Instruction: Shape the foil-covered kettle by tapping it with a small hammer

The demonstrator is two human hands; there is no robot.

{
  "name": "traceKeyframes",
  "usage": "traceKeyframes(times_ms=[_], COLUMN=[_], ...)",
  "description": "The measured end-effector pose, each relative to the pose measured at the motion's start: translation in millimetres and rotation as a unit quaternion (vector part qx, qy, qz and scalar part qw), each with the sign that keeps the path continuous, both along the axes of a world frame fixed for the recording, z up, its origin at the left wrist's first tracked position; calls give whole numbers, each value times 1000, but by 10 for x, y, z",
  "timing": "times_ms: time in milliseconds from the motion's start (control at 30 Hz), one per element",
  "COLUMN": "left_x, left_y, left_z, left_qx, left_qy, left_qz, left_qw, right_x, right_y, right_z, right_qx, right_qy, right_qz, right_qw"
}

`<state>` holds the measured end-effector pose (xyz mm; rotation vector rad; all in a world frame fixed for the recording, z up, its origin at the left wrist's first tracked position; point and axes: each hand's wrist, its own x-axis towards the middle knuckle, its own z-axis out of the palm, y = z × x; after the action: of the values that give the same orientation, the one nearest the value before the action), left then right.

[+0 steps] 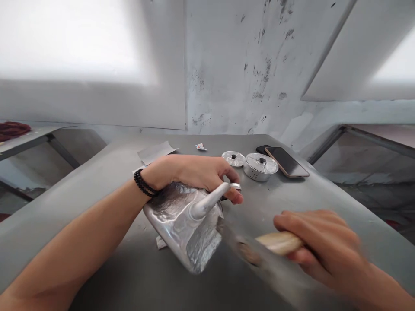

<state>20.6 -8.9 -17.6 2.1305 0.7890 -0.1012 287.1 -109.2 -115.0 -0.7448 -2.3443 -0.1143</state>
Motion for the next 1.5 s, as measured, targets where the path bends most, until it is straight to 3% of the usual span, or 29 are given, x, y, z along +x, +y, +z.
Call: traceKeyframes(times_ms=[100,233,333,433,533,600,667,733,800,900,1033,1200,1367,1500], left_x=[-41,-126,-153,-134,-109,-106,-114,-122,-123,-115,-106,-112,-111,-118], left_y=[36,114,158,169,167,172,182,192,194,183,177,201,201,202], left_z=[1,-13,-37,-71,-105,-121,-132,-137,-137,-126,-122,-139,-126,-136], left_qx=[14,6,20,48,54,61,65,68,66,47,37,29,41,47], left_qy=[-12,-45,-81,-121,-139,-153,-161,-166,-167,-164,-163,-175,-161,-173], left_qz=[23,71,102,120,124,112,99,98,102,102,119,107,114,111], left_qw=[1000,996,991,984,981,980,980,979,978,980,979,978,980,978], right_x=[3,-25,4,58,74,50,10,-28,-54,-81,-115,-106,-134,-114], right_y=[-3,57,78,63,70,95,114,107,74,22,13,22,46,24], right_z=[-9,-17,1,12,-23,-59,-81,-78,-60,-36,-34,-48,17,25], right_qx=[-10,-58,-98,-208,-279,-276,-269,-253,-235,-234,-284,-273,-298,-291], right_qy=[48,-9,100,291,392,351,199,91,108,218,101,190,95,242], right_qz=[-8,-11,-46,-92,-62,-37,-18,-30,-30,-44,-47,-67,-65,-58], right_qw=[999,998,989,929,875,894,942,963,965,947,952,941,948,924])
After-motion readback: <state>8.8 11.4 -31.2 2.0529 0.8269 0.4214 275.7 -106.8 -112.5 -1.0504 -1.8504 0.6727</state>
